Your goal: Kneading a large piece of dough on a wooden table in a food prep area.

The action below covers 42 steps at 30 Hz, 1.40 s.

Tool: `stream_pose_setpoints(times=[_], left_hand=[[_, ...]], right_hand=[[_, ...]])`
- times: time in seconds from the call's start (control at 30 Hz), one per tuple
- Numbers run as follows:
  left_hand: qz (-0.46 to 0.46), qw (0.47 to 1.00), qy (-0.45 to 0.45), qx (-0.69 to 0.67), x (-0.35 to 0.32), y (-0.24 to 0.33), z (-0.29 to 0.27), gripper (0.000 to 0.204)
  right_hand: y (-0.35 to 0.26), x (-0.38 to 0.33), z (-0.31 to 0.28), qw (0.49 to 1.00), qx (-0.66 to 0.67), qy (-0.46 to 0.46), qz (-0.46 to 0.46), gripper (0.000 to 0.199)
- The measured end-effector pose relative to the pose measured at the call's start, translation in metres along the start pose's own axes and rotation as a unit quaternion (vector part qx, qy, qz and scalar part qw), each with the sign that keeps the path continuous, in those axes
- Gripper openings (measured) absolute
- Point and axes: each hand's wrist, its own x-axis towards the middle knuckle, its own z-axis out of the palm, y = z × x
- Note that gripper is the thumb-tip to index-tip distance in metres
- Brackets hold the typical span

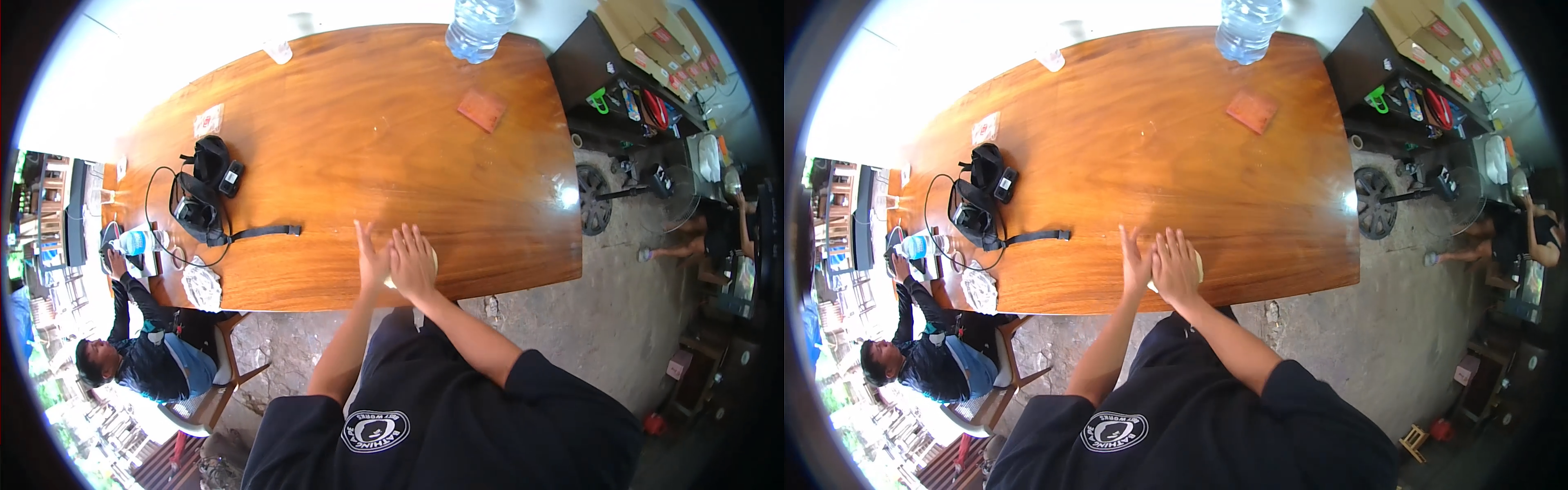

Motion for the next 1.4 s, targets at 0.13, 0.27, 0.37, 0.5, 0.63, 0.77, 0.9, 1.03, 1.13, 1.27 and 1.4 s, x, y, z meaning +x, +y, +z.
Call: stream_pose_setpoints(times=[0.13,0.27,0.37,0.5,0.63,0.77,0.9,1.03,1.13,1.27,1.4], left_hand=[[0.125,0.961,-0.109,0.223,-0.064,0.013,0.006,0.057],[0.186,0.912,-0.121,0.346,-0.026,0.013,0.020,0.053],[0.214,0.901,-0.110,0.360,0.031,0.017,0.041,0.051],[0.152,0.928,-0.015,0.340,0.120,0.034,0.077,0.046],[0.048,0.931,0.059,0.358,0.165,0.042,0.074,0.049],[-0.037,0.975,-0.150,0.162,0.129,0.024,0.074,0.067],[-0.101,0.975,-0.033,0.195,0.039,0.055,0.058,0.073],[-0.172,0.982,0.037,0.063,-0.038,0.055,0.113,0.070],[-0.223,0.973,-0.004,0.060,-0.027,0.040,0.080,0.059],[-0.018,0.970,0.206,0.131,0.014,0.037,0.043,0.047],[-0.069,0.988,-0.027,0.139,0.063,0.039,0.039,0.045]], right_hand=[[0.024,-0.057,-0.028,0.999,0.003,-0.046,-0.018,0.046],[0.053,-0.031,-0.013,0.997,0.000,-0.068,-0.039,0.048],[0.080,0.027,-0.006,0.997,0.020,-0.063,-0.030,0.048],[0.111,0.122,0.011,1.000,-0.009,-0.011,-0.025,0.048],[0.114,0.185,0.043,0.999,-0.041,0.025,-0.016,0.047],[0.154,0.200,0.017,0.983,0.037,-0.180,0.013,0.050],[0.167,0.168,-0.050,0.834,0.514,-0.055,0.194,0.045],[0.221,0.099,-0.024,0.867,0.415,0.011,0.275,0.039],[0.157,0.073,0.005,0.975,0.193,-0.010,0.111,0.050],[0.073,0.006,-0.006,0.993,-0.005,0.114,-0.006,0.062],[0.042,0.027,-0.096,0.973,0.000,-0.212,-0.090,0.045]])
